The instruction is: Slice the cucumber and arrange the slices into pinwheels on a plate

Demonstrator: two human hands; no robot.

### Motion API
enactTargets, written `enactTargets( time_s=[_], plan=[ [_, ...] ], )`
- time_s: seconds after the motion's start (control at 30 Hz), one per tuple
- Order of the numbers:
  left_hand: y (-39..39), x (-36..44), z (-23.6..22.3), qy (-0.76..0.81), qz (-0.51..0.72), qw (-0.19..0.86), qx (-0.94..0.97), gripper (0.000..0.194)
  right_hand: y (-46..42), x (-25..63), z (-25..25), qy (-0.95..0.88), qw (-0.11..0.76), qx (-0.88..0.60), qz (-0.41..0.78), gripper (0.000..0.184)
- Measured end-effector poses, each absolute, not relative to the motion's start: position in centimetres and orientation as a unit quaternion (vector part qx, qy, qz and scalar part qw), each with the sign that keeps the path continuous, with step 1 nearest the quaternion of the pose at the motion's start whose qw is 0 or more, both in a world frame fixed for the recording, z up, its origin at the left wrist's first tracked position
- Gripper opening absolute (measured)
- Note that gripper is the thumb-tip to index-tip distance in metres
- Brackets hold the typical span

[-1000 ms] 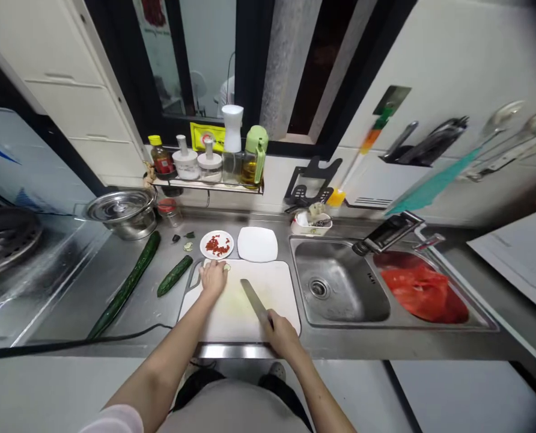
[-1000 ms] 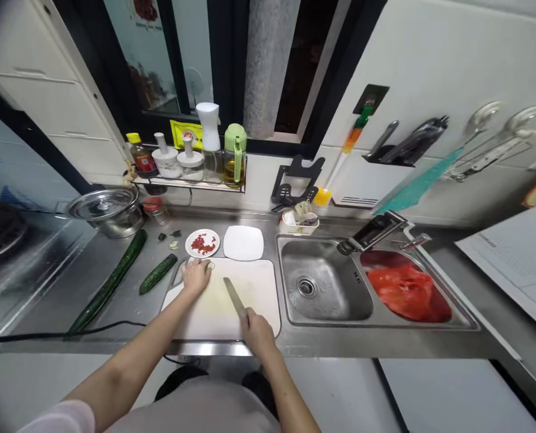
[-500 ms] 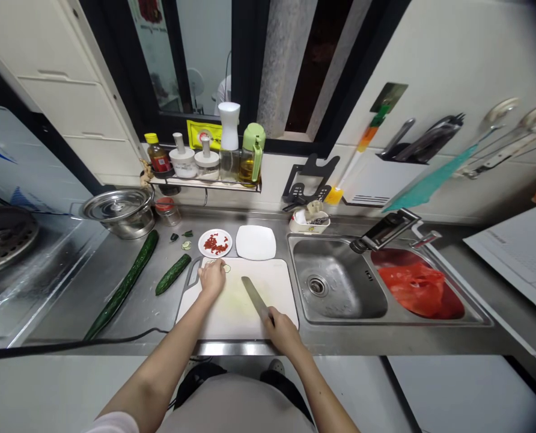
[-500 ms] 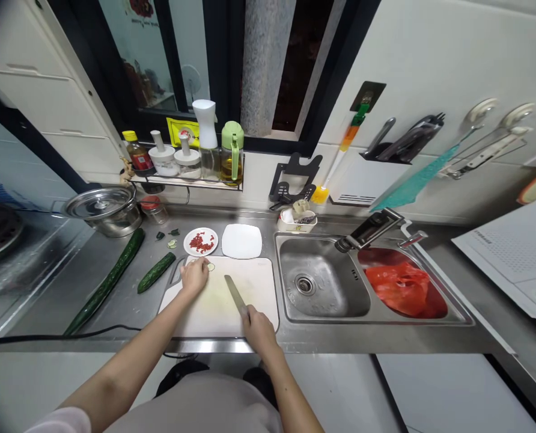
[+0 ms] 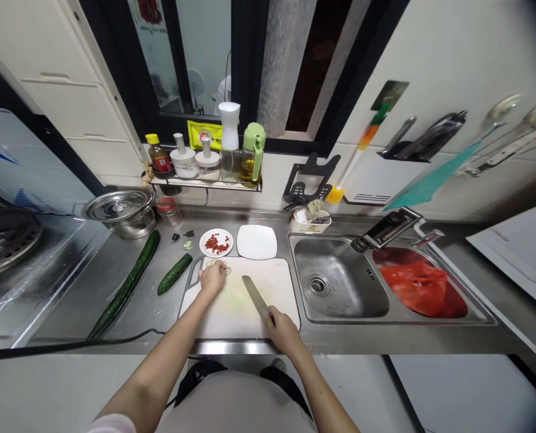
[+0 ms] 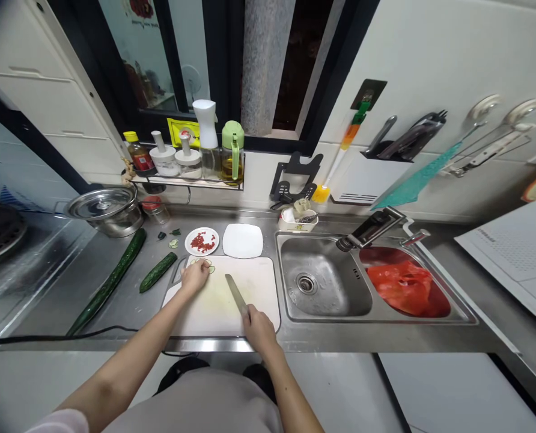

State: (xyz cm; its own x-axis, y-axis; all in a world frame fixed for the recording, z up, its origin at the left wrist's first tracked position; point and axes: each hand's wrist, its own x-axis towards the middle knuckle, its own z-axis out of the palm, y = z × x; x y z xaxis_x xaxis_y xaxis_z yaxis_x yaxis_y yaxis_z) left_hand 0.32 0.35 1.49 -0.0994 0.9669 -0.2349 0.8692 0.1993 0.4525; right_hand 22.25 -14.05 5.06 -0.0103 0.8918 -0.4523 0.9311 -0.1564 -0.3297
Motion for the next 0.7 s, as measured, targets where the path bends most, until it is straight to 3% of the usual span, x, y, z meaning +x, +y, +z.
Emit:
enactTargets(
  time_s=[0.17,0.7],
  plan=[
    [-1.5,-0.4,1.7,0.727,0.101,0.333,0.592,0.016,-14.4,21.7,5.8,0.658,0.052,0.695,-0.286,0.025],
    [-5.0,-1.4,0.6,0.709,0.079,0.241,0.658,0.028,-15.9,18.9,7.3,0.703,0.109,0.649,-0.270,0.024]
  ],
)
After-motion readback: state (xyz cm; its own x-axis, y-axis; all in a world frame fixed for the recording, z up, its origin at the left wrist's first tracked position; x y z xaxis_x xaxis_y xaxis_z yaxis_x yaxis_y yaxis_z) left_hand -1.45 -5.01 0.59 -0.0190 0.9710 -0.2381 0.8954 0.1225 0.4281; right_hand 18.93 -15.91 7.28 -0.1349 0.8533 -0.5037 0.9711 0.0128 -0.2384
